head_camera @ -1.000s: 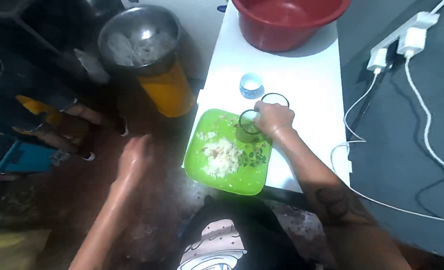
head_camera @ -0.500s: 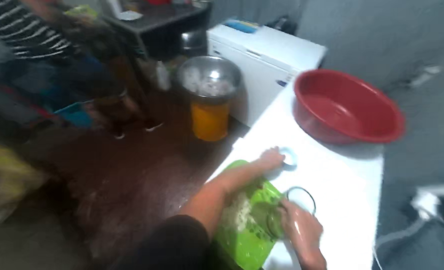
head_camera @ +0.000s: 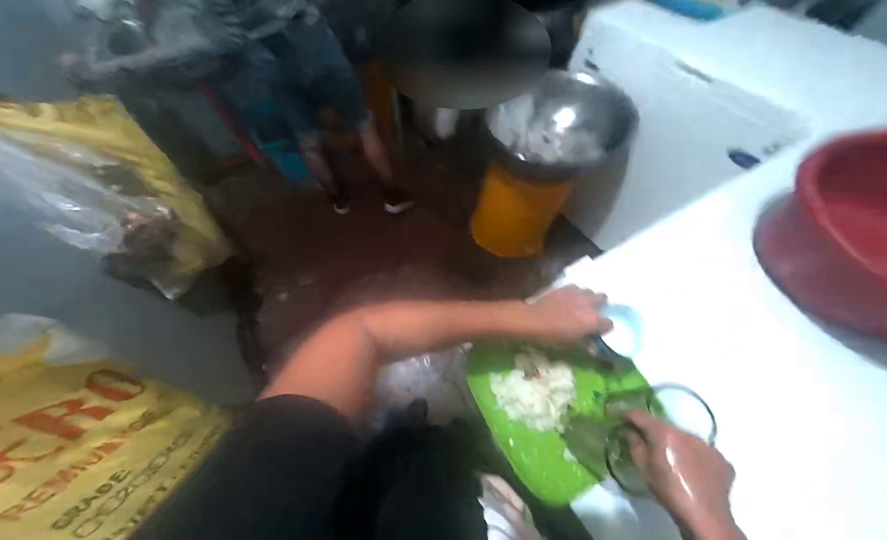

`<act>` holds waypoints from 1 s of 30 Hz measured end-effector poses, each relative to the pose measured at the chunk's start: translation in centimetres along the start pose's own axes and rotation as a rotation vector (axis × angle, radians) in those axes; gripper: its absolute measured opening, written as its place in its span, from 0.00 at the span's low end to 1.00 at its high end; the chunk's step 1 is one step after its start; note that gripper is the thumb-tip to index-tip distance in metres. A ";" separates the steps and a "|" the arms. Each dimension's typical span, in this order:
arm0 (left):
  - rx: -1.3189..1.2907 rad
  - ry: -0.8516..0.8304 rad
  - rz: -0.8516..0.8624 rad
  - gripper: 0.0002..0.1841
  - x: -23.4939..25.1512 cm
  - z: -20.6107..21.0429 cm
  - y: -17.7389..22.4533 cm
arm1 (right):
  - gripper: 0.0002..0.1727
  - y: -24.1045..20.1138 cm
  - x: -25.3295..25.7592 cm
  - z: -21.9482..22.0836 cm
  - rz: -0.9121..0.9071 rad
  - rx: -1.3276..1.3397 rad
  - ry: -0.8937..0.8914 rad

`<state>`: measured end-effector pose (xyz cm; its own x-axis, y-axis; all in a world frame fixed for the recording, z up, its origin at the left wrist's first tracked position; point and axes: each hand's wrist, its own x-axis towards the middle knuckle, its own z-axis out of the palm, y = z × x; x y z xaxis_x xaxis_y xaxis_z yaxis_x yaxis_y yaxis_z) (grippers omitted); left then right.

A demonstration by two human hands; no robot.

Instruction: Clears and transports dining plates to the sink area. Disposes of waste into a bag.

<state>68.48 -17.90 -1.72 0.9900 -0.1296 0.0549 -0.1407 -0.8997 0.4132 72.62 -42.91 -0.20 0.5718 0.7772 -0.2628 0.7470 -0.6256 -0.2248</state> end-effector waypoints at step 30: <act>-0.804 -0.042 -0.993 0.26 -11.6 4.4 1.4 | 0.13 7.9 -7.1 -1.9 -0.040 0.157 0.402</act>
<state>56.82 -19.52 -5.76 0.6652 0.4239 -0.6147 0.7127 -0.1147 0.6920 75.07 -53.26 1.65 0.6533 0.7462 0.1279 0.7283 -0.5732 -0.3754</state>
